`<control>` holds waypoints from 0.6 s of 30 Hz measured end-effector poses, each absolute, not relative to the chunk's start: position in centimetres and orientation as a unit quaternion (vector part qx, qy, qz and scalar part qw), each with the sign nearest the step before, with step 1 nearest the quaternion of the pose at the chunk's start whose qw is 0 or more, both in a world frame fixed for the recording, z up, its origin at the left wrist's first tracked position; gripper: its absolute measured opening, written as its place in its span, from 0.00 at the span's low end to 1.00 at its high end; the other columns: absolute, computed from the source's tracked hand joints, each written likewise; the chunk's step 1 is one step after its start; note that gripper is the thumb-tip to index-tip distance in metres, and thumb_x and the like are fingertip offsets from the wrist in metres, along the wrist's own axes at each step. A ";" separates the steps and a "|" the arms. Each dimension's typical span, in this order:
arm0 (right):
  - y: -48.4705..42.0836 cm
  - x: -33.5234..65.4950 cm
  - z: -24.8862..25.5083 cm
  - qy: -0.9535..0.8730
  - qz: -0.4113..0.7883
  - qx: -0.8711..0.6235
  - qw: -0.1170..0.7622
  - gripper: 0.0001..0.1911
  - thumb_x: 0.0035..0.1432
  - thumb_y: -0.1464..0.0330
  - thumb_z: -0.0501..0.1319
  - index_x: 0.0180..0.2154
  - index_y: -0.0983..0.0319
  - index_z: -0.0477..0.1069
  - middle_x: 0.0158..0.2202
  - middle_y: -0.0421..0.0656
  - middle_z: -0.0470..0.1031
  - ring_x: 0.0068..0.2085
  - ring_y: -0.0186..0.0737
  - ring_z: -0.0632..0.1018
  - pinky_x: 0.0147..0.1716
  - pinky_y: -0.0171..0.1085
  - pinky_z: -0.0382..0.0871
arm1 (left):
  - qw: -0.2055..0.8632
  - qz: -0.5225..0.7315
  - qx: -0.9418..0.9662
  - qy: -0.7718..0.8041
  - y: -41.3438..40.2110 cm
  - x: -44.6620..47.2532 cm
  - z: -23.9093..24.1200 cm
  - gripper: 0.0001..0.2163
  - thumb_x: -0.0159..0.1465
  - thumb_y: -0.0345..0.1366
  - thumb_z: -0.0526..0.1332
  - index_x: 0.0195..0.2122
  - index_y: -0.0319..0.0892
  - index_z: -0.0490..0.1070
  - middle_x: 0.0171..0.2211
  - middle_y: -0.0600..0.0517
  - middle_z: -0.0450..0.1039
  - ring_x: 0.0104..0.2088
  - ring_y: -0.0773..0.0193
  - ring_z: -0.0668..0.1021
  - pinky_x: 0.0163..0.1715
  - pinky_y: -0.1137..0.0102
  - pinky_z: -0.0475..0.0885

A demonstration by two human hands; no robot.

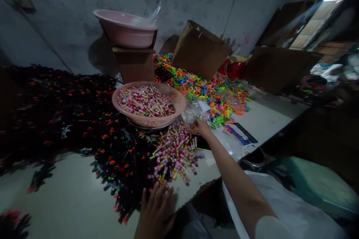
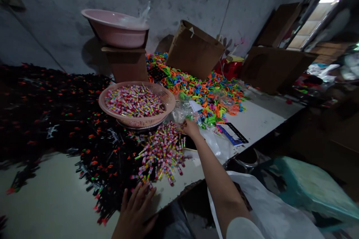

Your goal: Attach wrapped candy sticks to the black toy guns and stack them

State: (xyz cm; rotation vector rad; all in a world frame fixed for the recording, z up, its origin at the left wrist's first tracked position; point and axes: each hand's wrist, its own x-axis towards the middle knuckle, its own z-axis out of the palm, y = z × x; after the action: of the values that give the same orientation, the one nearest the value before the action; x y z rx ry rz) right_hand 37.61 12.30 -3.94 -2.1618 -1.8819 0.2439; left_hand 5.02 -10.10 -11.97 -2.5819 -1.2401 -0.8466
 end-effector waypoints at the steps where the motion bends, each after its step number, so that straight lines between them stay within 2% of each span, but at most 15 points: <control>1: 12.1 37.6 -4.0 -0.649 0.088 -0.744 0.132 0.15 0.62 0.62 0.57 0.47 0.64 0.68 0.45 0.45 0.72 0.43 0.40 0.75 0.43 0.45 0.71 | 0.077 -0.282 -0.862 -0.415 -10.1 5.0 -11.9 0.30 0.57 0.55 0.59 0.59 0.51 0.62 0.58 0.49 0.66 0.61 0.54 0.61 0.64 0.54 0.37; 9: 12.1 37.5 -3.9 -0.630 0.107 -0.757 0.136 0.14 0.60 0.59 0.59 0.40 0.64 0.71 0.40 0.43 0.75 0.40 0.38 0.76 0.43 0.43 0.69 | 0.066 -0.290 -0.861 -0.412 -10.0 5.1 -12.1 0.30 0.56 0.54 0.59 0.59 0.49 0.63 0.57 0.46 0.67 0.60 0.52 0.62 0.63 0.53 0.37; 12: 10.8 38.7 -2.7 -0.601 0.099 -0.779 0.151 0.12 0.59 0.62 0.60 0.39 0.65 0.71 0.38 0.45 0.76 0.39 0.40 0.76 0.40 0.41 0.69 | 0.069 -0.289 -0.861 -0.413 -10.0 5.0 -11.9 0.30 0.56 0.54 0.59 0.58 0.50 0.64 0.57 0.47 0.66 0.60 0.53 0.61 0.63 0.54 0.36; 16: 8.0 39.3 -1.6 -0.622 0.122 -0.753 0.177 0.07 0.51 0.67 0.64 0.32 0.64 0.73 0.32 0.46 0.77 0.35 0.42 0.77 0.34 0.36 0.68 | 0.081 -0.285 -0.863 -0.408 -9.9 4.9 -11.7 0.28 0.57 0.52 0.60 0.58 0.49 0.65 0.57 0.47 0.66 0.61 0.53 0.60 0.63 0.54 0.36; 18: 7.6 38.0 -1.7 -0.658 0.143 -0.712 0.199 0.08 0.51 0.66 0.64 0.34 0.63 0.73 0.33 0.43 0.78 0.34 0.39 0.77 0.34 0.34 0.68 | 0.074 -0.291 -0.862 -0.408 -9.9 4.9 -11.6 0.28 0.57 0.52 0.60 0.57 0.49 0.65 0.57 0.47 0.66 0.60 0.53 0.60 0.63 0.53 0.37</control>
State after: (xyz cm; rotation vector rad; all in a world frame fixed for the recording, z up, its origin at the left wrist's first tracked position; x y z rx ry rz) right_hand 38.04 7.60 -1.68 -1.9925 -1.8391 0.4007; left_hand 4.94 -9.89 -11.64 -2.5884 -1.2257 -0.8725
